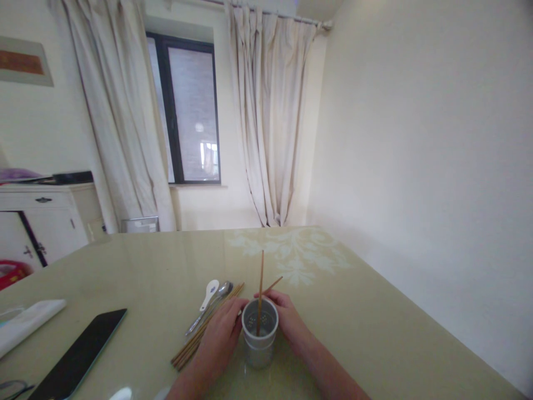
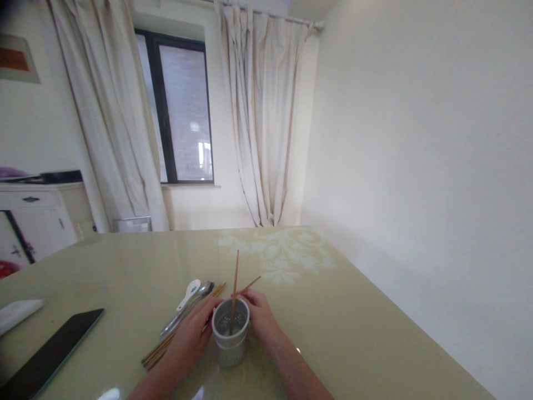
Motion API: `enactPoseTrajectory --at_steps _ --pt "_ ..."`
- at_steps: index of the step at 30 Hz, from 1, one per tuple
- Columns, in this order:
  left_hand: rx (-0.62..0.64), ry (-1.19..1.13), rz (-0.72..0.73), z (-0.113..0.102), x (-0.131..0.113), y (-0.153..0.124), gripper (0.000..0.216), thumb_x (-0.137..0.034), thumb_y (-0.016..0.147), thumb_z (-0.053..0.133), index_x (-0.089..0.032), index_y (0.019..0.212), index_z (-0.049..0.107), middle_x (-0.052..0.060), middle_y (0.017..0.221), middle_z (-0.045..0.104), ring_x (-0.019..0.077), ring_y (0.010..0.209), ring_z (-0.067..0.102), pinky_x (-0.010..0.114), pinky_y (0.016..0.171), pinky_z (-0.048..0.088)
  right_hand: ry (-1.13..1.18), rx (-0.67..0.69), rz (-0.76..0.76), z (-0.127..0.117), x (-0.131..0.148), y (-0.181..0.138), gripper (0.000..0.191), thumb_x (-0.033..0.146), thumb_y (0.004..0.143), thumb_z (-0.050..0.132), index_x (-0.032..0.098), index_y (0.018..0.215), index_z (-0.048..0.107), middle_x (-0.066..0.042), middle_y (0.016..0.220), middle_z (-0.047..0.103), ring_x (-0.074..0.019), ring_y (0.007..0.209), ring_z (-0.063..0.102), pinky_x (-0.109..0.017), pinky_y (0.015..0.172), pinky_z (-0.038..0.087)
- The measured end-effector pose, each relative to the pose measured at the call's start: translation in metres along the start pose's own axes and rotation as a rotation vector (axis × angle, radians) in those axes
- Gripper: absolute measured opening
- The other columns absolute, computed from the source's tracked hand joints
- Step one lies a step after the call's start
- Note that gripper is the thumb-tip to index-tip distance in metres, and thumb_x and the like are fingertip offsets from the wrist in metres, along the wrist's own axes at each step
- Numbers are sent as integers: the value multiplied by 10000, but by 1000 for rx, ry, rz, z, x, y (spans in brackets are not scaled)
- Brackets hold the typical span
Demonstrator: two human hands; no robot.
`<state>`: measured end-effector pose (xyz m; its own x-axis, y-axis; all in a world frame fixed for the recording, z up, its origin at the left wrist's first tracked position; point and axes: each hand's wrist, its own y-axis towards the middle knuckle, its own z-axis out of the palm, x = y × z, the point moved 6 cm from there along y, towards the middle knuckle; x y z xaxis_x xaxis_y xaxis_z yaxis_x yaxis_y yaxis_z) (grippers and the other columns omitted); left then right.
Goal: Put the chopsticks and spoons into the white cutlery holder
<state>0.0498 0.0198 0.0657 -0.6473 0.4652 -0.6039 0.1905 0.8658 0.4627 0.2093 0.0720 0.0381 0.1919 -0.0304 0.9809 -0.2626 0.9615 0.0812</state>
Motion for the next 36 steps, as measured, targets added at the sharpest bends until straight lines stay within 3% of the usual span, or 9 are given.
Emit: enactPoseTrajectory --at_steps 3,7,10,12,14,21,28,36 --pt "-21 40 20 -1 7 2 320 -269 1002 465 -255 1201 715 93 1193 788 238 1118 734 396 992 595 -22 -68 -89 -9 14 1 488 659 796 795 180 883 757 -59 852 781 -233 785 702 -333 721 517" --pt "-112 292 -141 -18 31 7 330 -318 1047 416 -220 1122 722 108 1143 783 268 1083 723 446 988 567 18 -446 -363 -62 57 -7 484 672 882 712 197 970 674 -88 951 786 -206 797 701 -306 699 514" --pt "-37 542 -226 -27 40 7 278 -279 1028 462 -227 1005 734 93 1075 774 272 1049 703 424 945 530 110 -626 -532 -97 88 -19 450 636 880 746 210 988 653 -55 896 765 -179 755 673 -312 734 530" --pt "31 650 -251 -29 40 5 256 -255 1019 482 -232 984 734 82 1066 767 269 1061 693 401 923 503 179 -612 -570 -103 99 -24 429 605 864 781 214 995 663 -31 841 742 -163 716 647 -299 716 530" --pt "82 703 -265 -27 38 3 259 -227 1016 476 -228 987 733 81 1095 763 270 1099 682 394 929 480 175 -532 -561 -95 103 -26 403 574 871 791 213 1013 686 -19 797 726 -153 679 624 -284 674 520" --pt "145 726 -328 -19 41 0 272 -243 1026 441 -200 1069 706 117 1166 753 299 1162 664 426 975 464 -122 -175 -382 -29 77 -16 438 574 876 774 178 1063 787 -48 764 741 -180 653 626 -322 638 520" --pt "158 658 -332 -17 43 0 244 -273 1009 467 -200 989 699 113 1076 769 288 1083 691 396 930 488 -125 -177 -321 -17 56 -12 422 564 767 872 191 885 714 -17 726 701 -185 673 634 -292 627 491" --pt "42 578 -277 -19 35 3 258 -279 1009 435 -218 923 671 104 1009 765 291 1047 702 404 915 498 -192 -141 -265 -18 48 -10 427 614 863 758 188 834 753 -39 758 725 -191 685 621 -287 621 456"
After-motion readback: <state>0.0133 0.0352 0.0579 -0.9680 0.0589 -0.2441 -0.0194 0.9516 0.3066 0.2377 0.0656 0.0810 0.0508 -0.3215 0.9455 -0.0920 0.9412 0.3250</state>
